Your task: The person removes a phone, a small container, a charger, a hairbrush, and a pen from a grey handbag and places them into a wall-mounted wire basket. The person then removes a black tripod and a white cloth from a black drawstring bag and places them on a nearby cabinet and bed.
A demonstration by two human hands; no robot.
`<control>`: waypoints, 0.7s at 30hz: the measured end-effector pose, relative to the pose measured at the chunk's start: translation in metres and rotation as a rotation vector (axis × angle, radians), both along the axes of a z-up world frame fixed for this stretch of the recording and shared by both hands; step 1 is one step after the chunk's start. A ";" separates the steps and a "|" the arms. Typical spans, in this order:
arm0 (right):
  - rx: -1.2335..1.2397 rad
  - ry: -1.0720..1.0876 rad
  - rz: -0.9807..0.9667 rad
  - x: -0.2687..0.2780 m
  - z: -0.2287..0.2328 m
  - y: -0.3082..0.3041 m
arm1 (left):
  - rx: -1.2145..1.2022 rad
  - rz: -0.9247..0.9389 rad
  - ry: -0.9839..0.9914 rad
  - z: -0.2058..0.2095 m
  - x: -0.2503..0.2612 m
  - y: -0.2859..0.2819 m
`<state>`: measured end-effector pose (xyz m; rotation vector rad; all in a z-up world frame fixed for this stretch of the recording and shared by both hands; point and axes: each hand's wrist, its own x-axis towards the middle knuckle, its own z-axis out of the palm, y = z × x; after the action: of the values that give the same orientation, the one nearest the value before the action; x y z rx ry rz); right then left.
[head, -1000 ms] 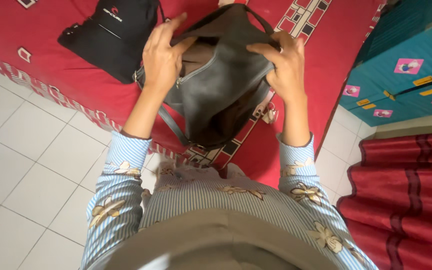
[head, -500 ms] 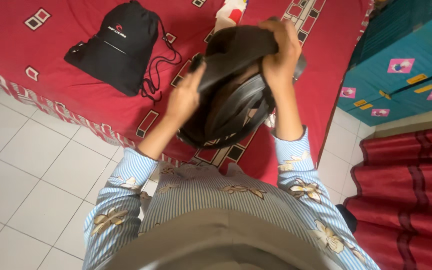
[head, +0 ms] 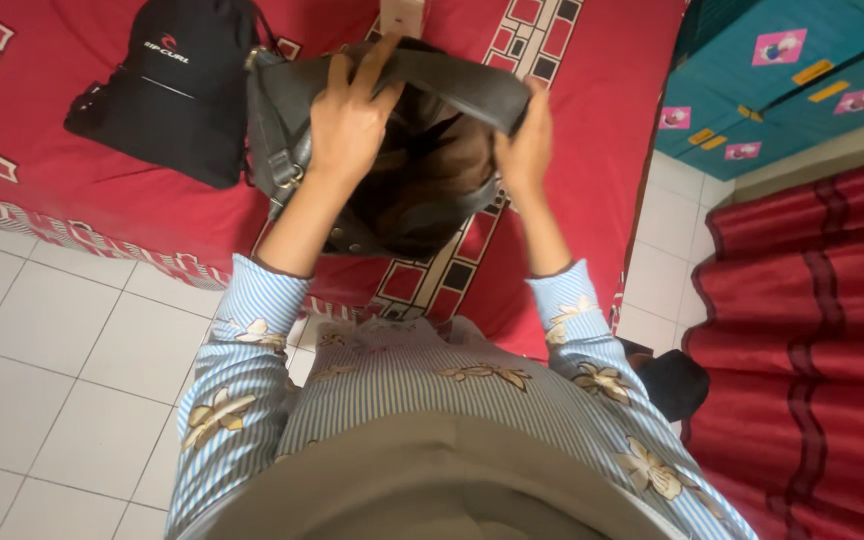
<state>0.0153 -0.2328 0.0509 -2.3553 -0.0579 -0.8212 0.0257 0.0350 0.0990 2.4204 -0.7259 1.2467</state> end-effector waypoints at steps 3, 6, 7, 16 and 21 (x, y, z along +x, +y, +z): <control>0.081 0.040 -0.092 0.001 -0.026 0.018 | -0.059 0.035 -0.002 -0.010 0.005 -0.006; -0.083 -0.189 -0.127 -0.019 -0.043 0.035 | -0.086 0.054 -0.006 -0.015 0.007 0.001; -0.178 -0.313 -0.120 -0.022 -0.044 0.038 | -0.094 0.055 0.005 -0.014 0.007 0.004; -1.113 0.366 0.612 -0.015 -0.045 0.071 | -0.196 0.010 -0.002 -0.005 0.010 0.028; -1.137 0.529 0.495 0.003 -0.080 0.084 | -0.179 -0.001 -0.008 -0.001 -0.004 0.010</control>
<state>0.0180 -0.1486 -0.0287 -3.2563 -1.0723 0.2074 0.0216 0.0446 0.0980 2.2712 -0.5906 1.2639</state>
